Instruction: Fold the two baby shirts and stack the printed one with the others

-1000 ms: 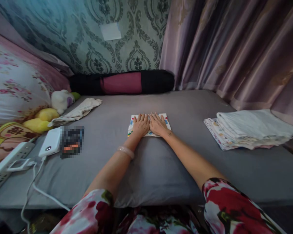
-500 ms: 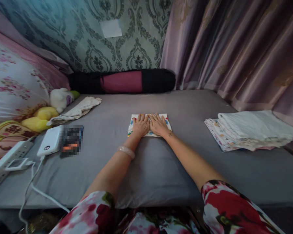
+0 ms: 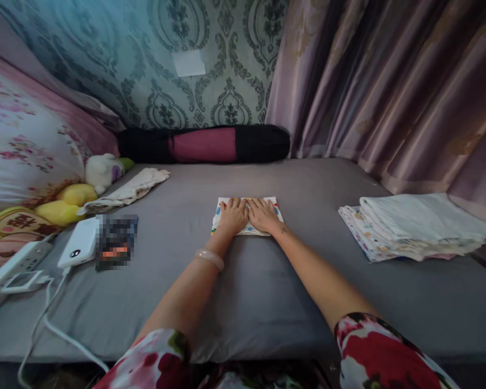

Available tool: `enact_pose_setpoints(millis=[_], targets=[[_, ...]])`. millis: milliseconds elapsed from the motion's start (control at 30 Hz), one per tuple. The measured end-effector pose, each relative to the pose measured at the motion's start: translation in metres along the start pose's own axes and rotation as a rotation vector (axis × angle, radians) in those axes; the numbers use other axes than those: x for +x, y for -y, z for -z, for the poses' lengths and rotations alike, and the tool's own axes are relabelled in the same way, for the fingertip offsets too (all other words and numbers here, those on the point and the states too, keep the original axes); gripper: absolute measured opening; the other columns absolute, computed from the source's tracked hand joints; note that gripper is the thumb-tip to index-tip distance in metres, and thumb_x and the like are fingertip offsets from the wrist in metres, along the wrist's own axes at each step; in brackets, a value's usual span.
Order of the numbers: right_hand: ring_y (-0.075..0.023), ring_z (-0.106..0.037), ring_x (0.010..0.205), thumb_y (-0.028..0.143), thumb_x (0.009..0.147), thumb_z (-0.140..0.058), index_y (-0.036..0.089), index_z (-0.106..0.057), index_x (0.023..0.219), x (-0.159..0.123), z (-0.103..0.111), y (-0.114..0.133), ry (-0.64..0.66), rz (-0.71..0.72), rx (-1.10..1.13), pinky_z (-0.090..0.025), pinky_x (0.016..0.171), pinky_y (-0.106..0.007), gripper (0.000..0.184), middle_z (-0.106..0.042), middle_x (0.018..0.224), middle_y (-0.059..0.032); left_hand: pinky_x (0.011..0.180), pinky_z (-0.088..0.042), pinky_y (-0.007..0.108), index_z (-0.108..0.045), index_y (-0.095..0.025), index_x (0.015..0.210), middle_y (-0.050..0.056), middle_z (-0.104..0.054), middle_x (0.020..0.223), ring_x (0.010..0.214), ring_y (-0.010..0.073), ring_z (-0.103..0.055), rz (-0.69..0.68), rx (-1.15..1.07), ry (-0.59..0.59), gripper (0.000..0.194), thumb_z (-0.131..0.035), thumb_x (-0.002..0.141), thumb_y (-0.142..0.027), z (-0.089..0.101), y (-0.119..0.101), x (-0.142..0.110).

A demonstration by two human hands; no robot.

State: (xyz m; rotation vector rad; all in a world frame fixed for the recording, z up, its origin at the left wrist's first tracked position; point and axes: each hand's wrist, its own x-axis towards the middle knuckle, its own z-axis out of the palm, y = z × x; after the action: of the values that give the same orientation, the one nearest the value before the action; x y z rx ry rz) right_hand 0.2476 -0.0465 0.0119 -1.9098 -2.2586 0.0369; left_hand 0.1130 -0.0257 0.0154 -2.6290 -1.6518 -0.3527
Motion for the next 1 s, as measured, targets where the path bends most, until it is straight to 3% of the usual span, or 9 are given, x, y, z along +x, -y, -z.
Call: enact_pose_setpoints(millis=[200,267,467,700,1000], targets=[[-0.0265,-0.019,0.147,0.029,0.099,-0.024,0.015,-0.032,0.152,-0.0051,0.0008,0.0017,-0.017,0.000,0.017,-0.014,0.116,-0.055,0.056,-0.026,0.160,-0.0081,0.118,-0.014,0.057,-0.033,-0.019,0.150,0.009,-0.027,0.160,0.148,0.0317,-0.017,0.019,0.027,-0.005,0.055,-0.025,0.099,-0.035,-0.0059,-0.0008,-0.0025],[-0.0261,-0.015,0.148,0.028,0.098,-0.026,0.013,-0.030,0.152,-0.0055,0.0015,0.0022,-0.053,0.025,0.009,-0.011,0.117,-0.055,0.057,-0.022,0.161,-0.0076,0.119,-0.010,0.056,-0.030,-0.019,0.152,0.008,-0.025,0.161,0.149,0.0307,-0.012,0.001,0.034,-0.025,0.056,-0.024,0.099,-0.035,-0.0066,-0.0003,-0.0019],[-0.0239,-0.025,0.145,0.027,0.098,-0.022,0.009,-0.033,0.151,-0.0023,-0.0012,-0.0002,0.022,0.051,0.033,-0.016,0.118,-0.052,0.057,-0.032,0.156,-0.0105,0.117,-0.022,0.054,-0.034,-0.019,0.150,0.009,-0.040,0.154,0.144,0.0272,-0.029,-0.045,-0.013,0.097,0.054,-0.021,0.099,-0.030,-0.0090,0.0033,0.0014],[-0.0232,-0.025,0.145,0.028,0.098,-0.022,0.011,-0.033,0.151,0.0000,-0.0046,-0.0028,0.024,0.047,0.045,-0.014,0.118,-0.051,0.056,-0.033,0.156,-0.0097,0.118,-0.021,0.052,-0.034,-0.018,0.150,0.008,-0.037,0.155,0.145,0.0263,-0.028,-0.028,-0.037,0.121,0.054,-0.021,0.099,-0.032,-0.0081,0.0037,0.0030],[-0.0314,-0.015,0.147,0.036,0.097,-0.032,0.010,-0.029,0.152,-0.0060,-0.0030,0.0032,-0.117,-0.099,-0.006,-0.010,0.116,-0.057,0.061,-0.019,0.161,-0.0158,0.118,-0.013,0.055,-0.033,-0.014,0.150,0.016,-0.028,0.158,0.148,0.0327,-0.018,0.106,0.066,-0.096,0.060,-0.029,0.097,-0.041,-0.0092,-0.0026,-0.0049]])
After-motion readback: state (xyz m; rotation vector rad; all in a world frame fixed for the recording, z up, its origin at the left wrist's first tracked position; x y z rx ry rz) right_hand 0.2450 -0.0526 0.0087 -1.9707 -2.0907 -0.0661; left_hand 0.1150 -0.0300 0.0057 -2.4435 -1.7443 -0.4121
